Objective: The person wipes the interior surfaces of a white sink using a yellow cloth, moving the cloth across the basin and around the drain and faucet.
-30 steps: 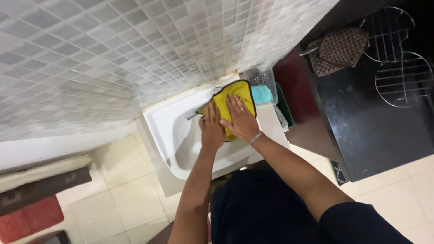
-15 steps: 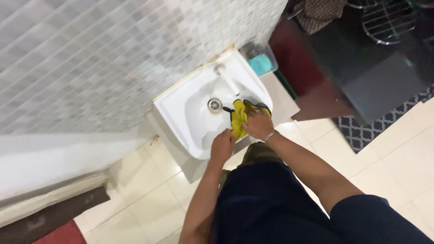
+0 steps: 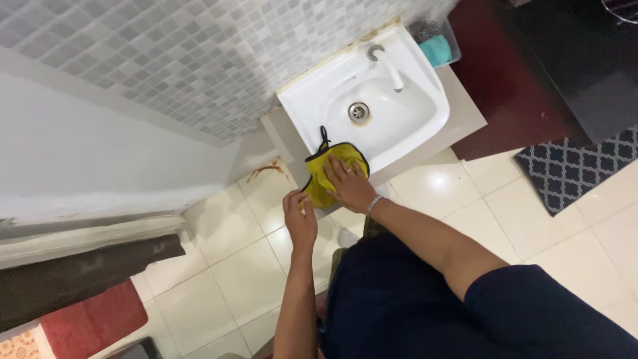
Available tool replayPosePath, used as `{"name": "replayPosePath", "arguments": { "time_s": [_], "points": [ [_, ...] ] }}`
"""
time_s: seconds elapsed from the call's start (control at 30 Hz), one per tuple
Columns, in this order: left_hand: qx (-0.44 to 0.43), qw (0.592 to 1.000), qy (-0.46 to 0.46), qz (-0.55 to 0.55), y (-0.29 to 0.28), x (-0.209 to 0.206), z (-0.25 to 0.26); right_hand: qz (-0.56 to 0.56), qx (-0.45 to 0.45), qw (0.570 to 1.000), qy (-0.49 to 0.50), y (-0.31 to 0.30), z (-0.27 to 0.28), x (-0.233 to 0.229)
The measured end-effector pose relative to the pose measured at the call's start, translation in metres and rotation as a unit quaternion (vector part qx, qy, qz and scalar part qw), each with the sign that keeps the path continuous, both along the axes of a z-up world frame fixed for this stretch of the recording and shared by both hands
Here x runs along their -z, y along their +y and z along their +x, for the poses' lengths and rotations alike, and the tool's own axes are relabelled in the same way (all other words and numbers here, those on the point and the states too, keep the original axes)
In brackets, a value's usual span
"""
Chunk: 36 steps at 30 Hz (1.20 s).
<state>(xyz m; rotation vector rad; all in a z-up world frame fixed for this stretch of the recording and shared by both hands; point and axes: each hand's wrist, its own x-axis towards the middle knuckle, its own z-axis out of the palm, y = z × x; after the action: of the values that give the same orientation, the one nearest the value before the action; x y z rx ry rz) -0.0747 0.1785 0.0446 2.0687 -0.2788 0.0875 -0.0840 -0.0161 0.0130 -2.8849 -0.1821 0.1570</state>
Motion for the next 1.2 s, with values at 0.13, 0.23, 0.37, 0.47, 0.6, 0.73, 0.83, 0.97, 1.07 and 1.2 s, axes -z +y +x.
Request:
{"name": "replayPosePath", "arguments": {
  "time_s": [0.13, 0.23, 0.37, 0.47, 0.6, 0.73, 0.83, 0.97, 1.07, 1.2],
  "points": [
    [-0.065, 0.992, 0.106, -0.035, 0.015, 0.001, 0.004, -0.027, 0.036, 0.999, -0.003, 0.026, 0.027, -0.005],
    [-0.079, 0.990, 0.102, -0.058, 0.021, 0.005, 0.010, -0.014, 0.067, 0.998, -0.004, 0.031, 0.069, -0.004],
    [-0.068, 0.987, 0.131, -0.061, 0.023, 0.010, 0.026, 0.033, 0.115, 0.992, 0.044, 0.027, 0.137, -0.011],
    [-0.059, 0.986, 0.148, -0.054, 0.020, 0.013, 0.050, 0.094, 0.133, 0.984, 0.066, 0.024, 0.179, -0.023],
    [-0.040, 0.986, 0.150, -0.052, 0.014, 0.021, 0.090, 0.094, 0.157, 0.980, 0.084, 0.023, 0.213, -0.030],
    [-0.014, 0.990, 0.134, -0.033, -0.002, 0.032, 0.119, 0.133, 0.185, 0.972, 0.054, 0.025, 0.202, -0.020],
    [0.032, 0.986, 0.120, -0.110, -0.013, 0.028, 0.136, 0.141, 0.188, 0.972, -0.002, 0.032, 0.197, -0.009],
    [0.124, 0.985, 0.099, -0.074, -0.024, 0.010, 0.159, 0.071, 0.177, 0.981, -0.023, 0.031, 0.187, -0.011],
    [0.208, 0.976, 0.056, -0.035, -0.017, -0.004, 0.172, 0.119, 0.203, 0.972, 0.013, 0.046, 0.158, -0.017],
    [0.340, 0.940, -0.008, 0.000, -0.019, -0.021, 0.190, 0.138, 0.276, 0.951, -0.006, 0.064, 0.113, -0.010]
  ]
}}
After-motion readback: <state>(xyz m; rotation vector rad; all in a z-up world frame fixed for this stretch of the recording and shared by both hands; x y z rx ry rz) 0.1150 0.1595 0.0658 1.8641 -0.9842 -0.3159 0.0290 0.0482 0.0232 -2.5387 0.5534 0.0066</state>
